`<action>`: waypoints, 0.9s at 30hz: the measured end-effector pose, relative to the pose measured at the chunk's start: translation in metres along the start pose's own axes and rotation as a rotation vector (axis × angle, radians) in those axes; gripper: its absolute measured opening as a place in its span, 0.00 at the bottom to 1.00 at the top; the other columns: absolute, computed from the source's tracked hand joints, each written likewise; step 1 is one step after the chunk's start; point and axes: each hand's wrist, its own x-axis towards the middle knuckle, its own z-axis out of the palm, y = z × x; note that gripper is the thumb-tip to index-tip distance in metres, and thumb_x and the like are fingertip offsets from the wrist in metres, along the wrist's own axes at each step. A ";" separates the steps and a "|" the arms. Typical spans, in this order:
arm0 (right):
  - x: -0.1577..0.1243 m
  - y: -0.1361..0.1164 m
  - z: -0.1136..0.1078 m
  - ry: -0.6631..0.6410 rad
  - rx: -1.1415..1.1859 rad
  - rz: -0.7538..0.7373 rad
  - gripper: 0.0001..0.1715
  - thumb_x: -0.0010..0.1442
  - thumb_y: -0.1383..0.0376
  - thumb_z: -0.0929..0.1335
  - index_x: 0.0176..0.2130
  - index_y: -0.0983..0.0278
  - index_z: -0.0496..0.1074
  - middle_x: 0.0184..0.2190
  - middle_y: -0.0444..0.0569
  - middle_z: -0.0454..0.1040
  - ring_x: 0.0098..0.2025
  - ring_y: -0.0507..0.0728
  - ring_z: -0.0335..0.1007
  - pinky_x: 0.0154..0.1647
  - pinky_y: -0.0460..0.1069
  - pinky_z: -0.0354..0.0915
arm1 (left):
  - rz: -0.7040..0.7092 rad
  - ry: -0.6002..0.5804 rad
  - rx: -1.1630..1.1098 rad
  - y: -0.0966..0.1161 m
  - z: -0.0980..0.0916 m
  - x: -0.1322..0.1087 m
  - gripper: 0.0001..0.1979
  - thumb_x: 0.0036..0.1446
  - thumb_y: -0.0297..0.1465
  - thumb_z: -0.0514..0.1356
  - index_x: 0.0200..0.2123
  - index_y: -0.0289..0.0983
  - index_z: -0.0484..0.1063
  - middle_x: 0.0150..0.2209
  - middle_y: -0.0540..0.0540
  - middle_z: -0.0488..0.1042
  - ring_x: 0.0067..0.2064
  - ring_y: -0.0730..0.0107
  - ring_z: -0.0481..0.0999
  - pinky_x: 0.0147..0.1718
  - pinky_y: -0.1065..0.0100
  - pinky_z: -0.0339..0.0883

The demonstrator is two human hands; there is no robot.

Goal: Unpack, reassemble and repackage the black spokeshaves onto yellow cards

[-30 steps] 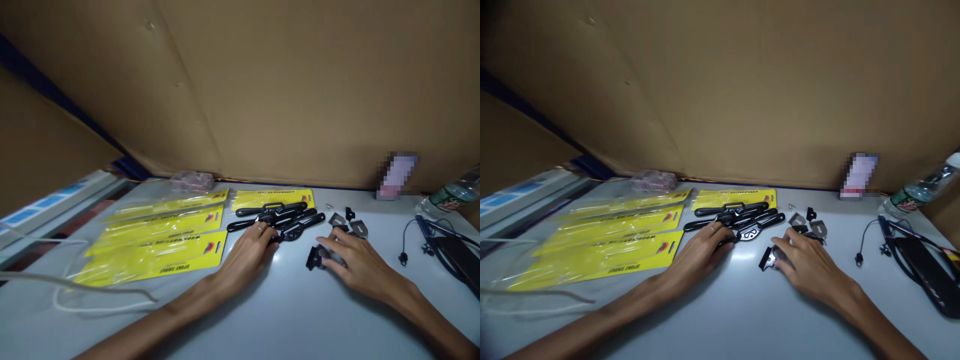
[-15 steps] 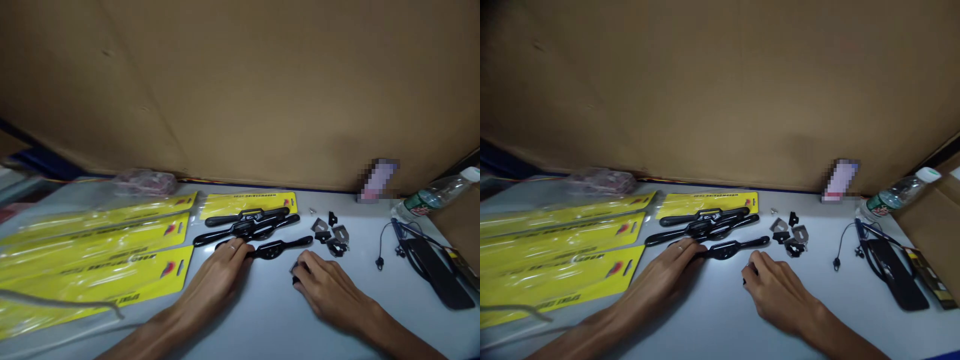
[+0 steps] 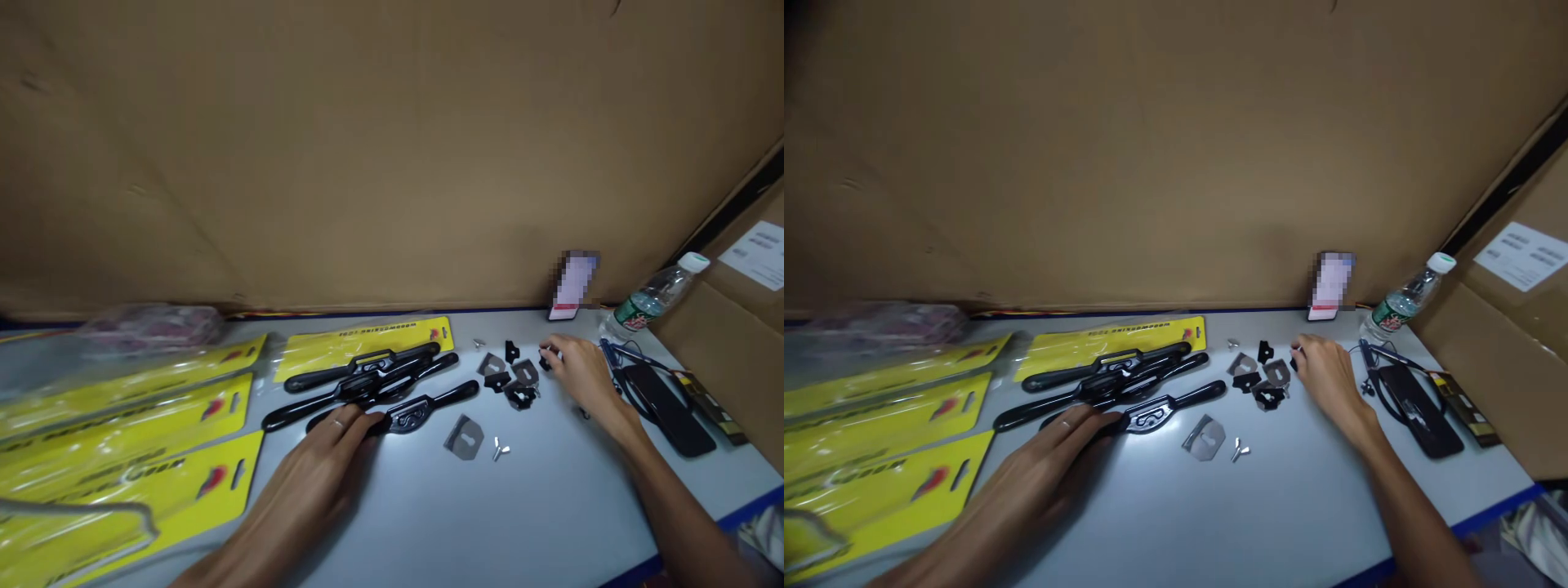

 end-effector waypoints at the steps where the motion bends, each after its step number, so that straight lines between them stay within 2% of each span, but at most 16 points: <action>1: 0.004 0.007 0.002 -0.014 -0.016 0.019 0.13 0.69 0.68 0.65 0.44 0.63 0.80 0.41 0.54 0.83 0.43 0.63 0.78 0.40 0.52 0.62 | 0.001 0.000 -0.002 0.000 0.000 0.000 0.14 0.70 0.33 0.49 0.49 0.40 0.74 0.40 0.43 0.79 0.39 0.57 0.81 0.37 0.61 0.77; 4: 0.010 0.017 0.008 -0.041 -0.024 0.013 0.14 0.69 0.69 0.64 0.44 0.62 0.80 0.41 0.54 0.83 0.45 0.63 0.79 0.40 0.51 0.63 | 0.005 0.008 -0.007 -0.003 0.002 -0.002 0.15 0.70 0.33 0.49 0.50 0.40 0.73 0.42 0.42 0.79 0.40 0.57 0.82 0.37 0.62 0.77; 7: 0.010 0.017 0.009 -0.048 -0.037 -0.012 0.15 0.68 0.70 0.66 0.49 0.63 0.79 0.48 0.55 0.81 0.50 0.62 0.76 0.45 0.51 0.64 | 0.007 -0.015 -0.014 -0.007 0.001 -0.004 0.14 0.70 0.33 0.50 0.52 0.42 0.72 0.44 0.42 0.80 0.43 0.57 0.82 0.40 0.62 0.78; 10: 0.009 0.016 0.010 -0.090 0.048 -0.133 0.18 0.65 0.67 0.70 0.55 0.63 0.76 0.53 0.55 0.77 0.56 0.63 0.71 0.54 0.54 0.64 | 0.043 -0.006 -0.027 -0.007 -0.001 -0.003 0.13 0.70 0.33 0.51 0.52 0.42 0.72 0.44 0.44 0.80 0.42 0.59 0.83 0.39 0.63 0.78; 14: 0.010 0.018 0.017 -0.158 0.218 -0.309 0.21 0.61 0.68 0.72 0.54 0.62 0.76 0.56 0.55 0.75 0.59 0.63 0.68 0.65 0.62 0.57 | 0.060 0.032 -0.049 -0.002 -0.004 -0.001 0.12 0.70 0.33 0.52 0.50 0.42 0.72 0.42 0.45 0.80 0.41 0.61 0.83 0.38 0.64 0.78; 19: 0.012 0.026 0.019 -0.243 0.294 -0.351 0.22 0.58 0.69 0.72 0.53 0.60 0.75 0.53 0.54 0.75 0.57 0.64 0.68 0.60 0.60 0.61 | -0.008 -0.018 -0.077 0.008 -0.007 0.000 0.13 0.70 0.31 0.51 0.50 0.40 0.73 0.43 0.43 0.79 0.42 0.58 0.81 0.39 0.61 0.77; 21: 0.014 0.030 0.018 -0.264 0.306 -0.337 0.23 0.56 0.67 0.72 0.52 0.61 0.74 0.52 0.54 0.75 0.56 0.65 0.68 0.59 0.60 0.62 | -0.037 -0.073 -0.112 0.012 -0.010 0.002 0.13 0.70 0.29 0.50 0.49 0.39 0.73 0.42 0.42 0.77 0.41 0.58 0.80 0.39 0.59 0.77; 25: 0.018 0.037 0.020 -0.311 0.300 -0.276 0.19 0.54 0.62 0.73 0.47 0.61 0.74 0.44 0.51 0.75 0.49 0.64 0.70 0.51 0.57 0.64 | -0.064 -0.172 -0.148 0.016 -0.014 0.006 0.14 0.70 0.26 0.47 0.49 0.36 0.71 0.42 0.41 0.75 0.42 0.58 0.77 0.39 0.56 0.75; 27: 0.018 0.038 0.022 -0.303 0.298 -0.265 0.17 0.54 0.61 0.72 0.45 0.60 0.74 0.44 0.51 0.74 0.49 0.64 0.70 0.50 0.57 0.64 | -0.071 -0.203 -0.154 0.017 -0.016 0.006 0.14 0.70 0.26 0.47 0.49 0.36 0.71 0.43 0.40 0.75 0.42 0.57 0.76 0.39 0.56 0.75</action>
